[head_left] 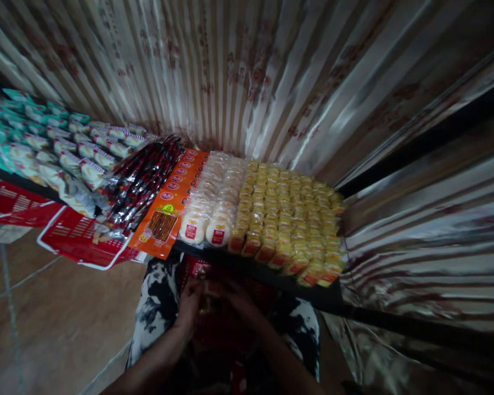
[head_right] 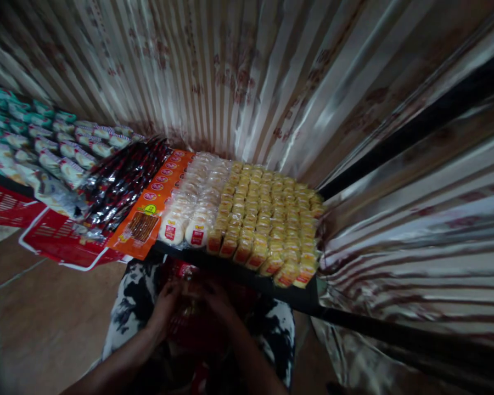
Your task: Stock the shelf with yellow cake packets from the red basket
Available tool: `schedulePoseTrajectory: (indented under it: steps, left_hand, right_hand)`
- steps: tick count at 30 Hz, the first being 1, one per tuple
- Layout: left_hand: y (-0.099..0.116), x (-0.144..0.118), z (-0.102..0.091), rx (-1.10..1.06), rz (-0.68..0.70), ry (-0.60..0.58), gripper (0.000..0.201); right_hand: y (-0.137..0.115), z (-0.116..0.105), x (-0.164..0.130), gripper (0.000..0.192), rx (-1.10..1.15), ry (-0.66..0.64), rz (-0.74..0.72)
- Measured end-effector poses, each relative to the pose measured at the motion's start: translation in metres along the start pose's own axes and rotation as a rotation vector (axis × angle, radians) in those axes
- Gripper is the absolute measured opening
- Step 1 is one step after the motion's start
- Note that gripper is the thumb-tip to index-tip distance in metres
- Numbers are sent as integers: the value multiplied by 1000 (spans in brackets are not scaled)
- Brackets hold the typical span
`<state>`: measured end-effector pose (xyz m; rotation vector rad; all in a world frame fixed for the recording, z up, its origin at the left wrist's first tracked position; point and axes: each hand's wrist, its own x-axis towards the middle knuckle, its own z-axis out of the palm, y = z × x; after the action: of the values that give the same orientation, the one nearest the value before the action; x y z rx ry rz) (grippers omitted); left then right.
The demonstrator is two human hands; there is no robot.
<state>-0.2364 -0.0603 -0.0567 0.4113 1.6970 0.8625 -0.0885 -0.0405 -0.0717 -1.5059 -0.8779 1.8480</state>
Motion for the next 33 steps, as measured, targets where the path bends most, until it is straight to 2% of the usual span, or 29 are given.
schedulePoseTrajectory:
  steps: [6, 8, 12, 16, 20, 24, 26, 29, 33]
  left_hand:
    - [-7, -4, -8, -89, -53, -35, 39]
    - [-3, -8, -7, -114, -99, -127, 37]
    - [12, -23, -9, -34, -167, -386, 30]
    - [23, -39, -12, -22, -142, -474, 33]
    - [25, -44, -8, -28, -20, -479, 39]
    - [31, -41, -6, 198, 162, -521, 36]
    - [42, -40, -8, 293, 248, -540, 38]
    - [66, -42, -10, 303, 356, -545, 52]
    - [99, -48, -3, 274, 449, -596, 53]
  right_hand:
    - [-5, 3, -12, 56, 53, 96, -46]
    - [-6, 4, -17, 56, 53, 133, -70]
    - [-15, 4, -30, 58, 30, 185, -101]
    - [-29, 3, -49, 58, 0, 189, -188]
    - [-39, 5, -64, 61, -61, 168, -232]
    - [-46, 8, -69, 53, -216, 186, -290]
    - [-52, 9, -69, 47, -299, 134, -331]
    - [-66, 10, -70, 35, -430, 63, -455]
    - [-88, 5, -71, 35, -489, 110, -583]
